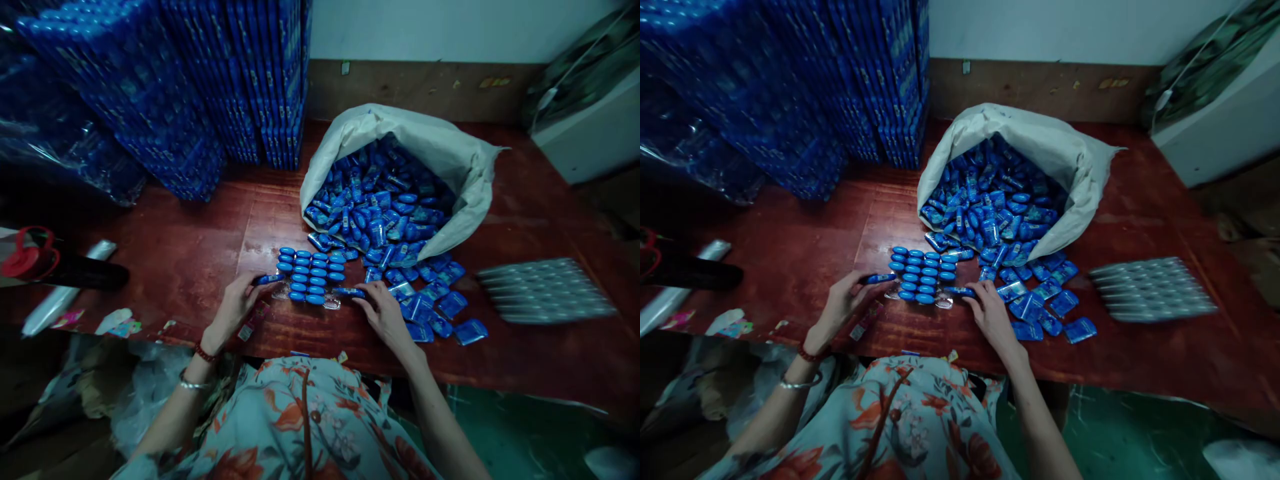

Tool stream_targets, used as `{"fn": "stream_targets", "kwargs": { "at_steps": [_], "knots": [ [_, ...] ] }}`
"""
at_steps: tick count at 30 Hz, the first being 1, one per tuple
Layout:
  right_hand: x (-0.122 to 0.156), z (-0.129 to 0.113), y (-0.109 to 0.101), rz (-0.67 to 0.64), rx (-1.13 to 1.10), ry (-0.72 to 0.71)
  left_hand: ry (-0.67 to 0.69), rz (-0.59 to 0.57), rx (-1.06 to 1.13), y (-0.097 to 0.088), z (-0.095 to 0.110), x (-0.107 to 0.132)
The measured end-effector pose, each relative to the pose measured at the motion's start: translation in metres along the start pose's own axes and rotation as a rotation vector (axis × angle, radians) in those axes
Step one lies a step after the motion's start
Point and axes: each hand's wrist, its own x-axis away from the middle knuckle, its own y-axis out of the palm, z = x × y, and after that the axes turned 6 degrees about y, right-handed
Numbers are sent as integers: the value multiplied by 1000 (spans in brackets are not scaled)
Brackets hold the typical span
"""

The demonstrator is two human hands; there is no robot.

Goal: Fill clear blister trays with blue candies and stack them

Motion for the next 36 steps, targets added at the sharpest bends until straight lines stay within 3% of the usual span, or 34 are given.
{"fn": "stream_targets", "kwargs": {
  "at_steps": [4, 7, 13, 16, 19, 25, 31, 36],
  "knots": [
    [2, -11, 10, 84, 25, -16, 176, -106, -178, 11, -1, -13],
    [3, -16, 16, 78, 146, -73, 249, -247, -311, 9, 3, -20],
    [-8, -33, 6, -116, 549, -276, 339, -552, -449, 2, 23, -39],
    [-21, -52, 0, -232, 655, -326, 348, -629, -509, 6, 27, -46],
    [-31, -69, -3, -323, 698, -298, 374, -542, -495, 11, 19, -41],
    [-37, -78, -10, -374, 658, -210, 320, -182, -418, 25, -6, -9],
    [-47, -70, -15, -463, 570, -177, 230, -124, -430, 37, -7, -3],
    [-30, -72, 10, -282, 646, -130, 181, -90, -459, 42, -5, -3]
  ]
}}
